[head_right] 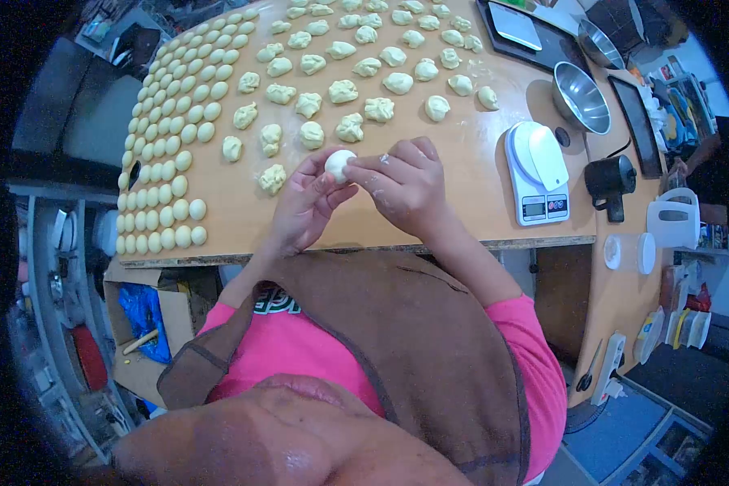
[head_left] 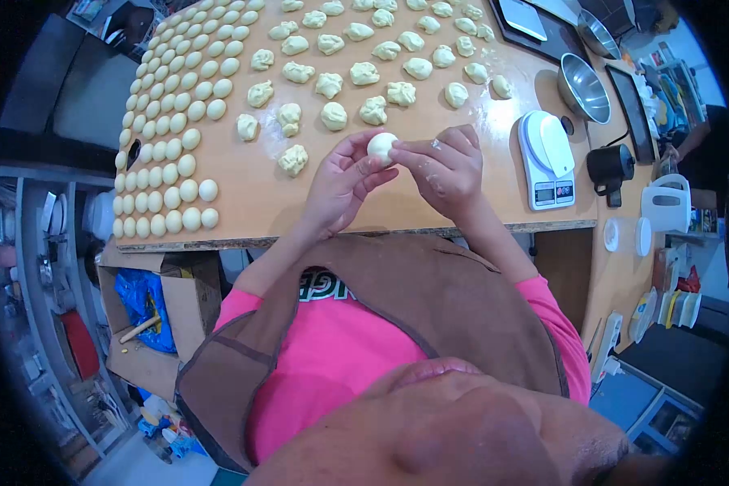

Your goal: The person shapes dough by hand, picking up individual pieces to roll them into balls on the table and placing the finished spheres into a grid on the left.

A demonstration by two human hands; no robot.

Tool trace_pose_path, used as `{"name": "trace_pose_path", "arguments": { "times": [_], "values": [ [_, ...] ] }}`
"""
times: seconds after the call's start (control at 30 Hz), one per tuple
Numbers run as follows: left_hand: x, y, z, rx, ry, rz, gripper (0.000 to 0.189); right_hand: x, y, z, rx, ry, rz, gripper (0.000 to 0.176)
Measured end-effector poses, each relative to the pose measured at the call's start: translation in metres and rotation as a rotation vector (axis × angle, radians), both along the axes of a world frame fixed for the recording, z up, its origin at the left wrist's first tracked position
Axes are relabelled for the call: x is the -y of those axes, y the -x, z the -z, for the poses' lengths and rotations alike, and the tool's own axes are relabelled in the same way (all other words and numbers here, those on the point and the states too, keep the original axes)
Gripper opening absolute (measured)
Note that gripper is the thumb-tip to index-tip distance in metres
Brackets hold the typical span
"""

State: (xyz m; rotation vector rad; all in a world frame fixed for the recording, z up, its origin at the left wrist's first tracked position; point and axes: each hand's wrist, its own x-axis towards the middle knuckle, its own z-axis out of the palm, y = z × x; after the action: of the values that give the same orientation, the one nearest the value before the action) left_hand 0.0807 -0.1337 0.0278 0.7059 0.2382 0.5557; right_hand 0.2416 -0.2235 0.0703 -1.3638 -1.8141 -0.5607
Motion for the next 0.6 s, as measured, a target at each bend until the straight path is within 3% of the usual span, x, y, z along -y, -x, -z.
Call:
{"name": "trace_pose_path", "arguments": {
  "times": [0.07,0.13,0.2,0.33,0.43,0.6],
  "values": [
    [-0.001,0.001,-0.004,0.027,-0.042,-0.002,0.041,0.002,0.001,-0.003,-0.018,-0.005,0.003,0.022],
    [-0.004,0.004,-0.005,0.053,-0.081,-0.007,0.043,0.002,0.004,-0.009,-0.282,0.082,0.024,0.022],
    [-0.009,0.006,-0.006,0.056,-0.221,0.028,0.046,-0.001,0.000,-0.007,-0.247,0.110,-0.042,0.023],
    [-0.010,0.005,-0.008,0.090,-0.178,0.084,0.046,-0.003,-0.005,-0.003,-0.165,0.083,-0.064,0.024],
    [-0.005,-0.001,-0.001,0.125,-0.044,-0.023,0.044,-0.003,0.000,-0.001,-0.149,0.027,-0.013,0.021],
    [-0.002,-0.002,-0.001,0.072,-0.230,-0.124,0.043,-0.002,0.005,0.000,-0.077,-0.029,0.010,0.016]
  ]
}}
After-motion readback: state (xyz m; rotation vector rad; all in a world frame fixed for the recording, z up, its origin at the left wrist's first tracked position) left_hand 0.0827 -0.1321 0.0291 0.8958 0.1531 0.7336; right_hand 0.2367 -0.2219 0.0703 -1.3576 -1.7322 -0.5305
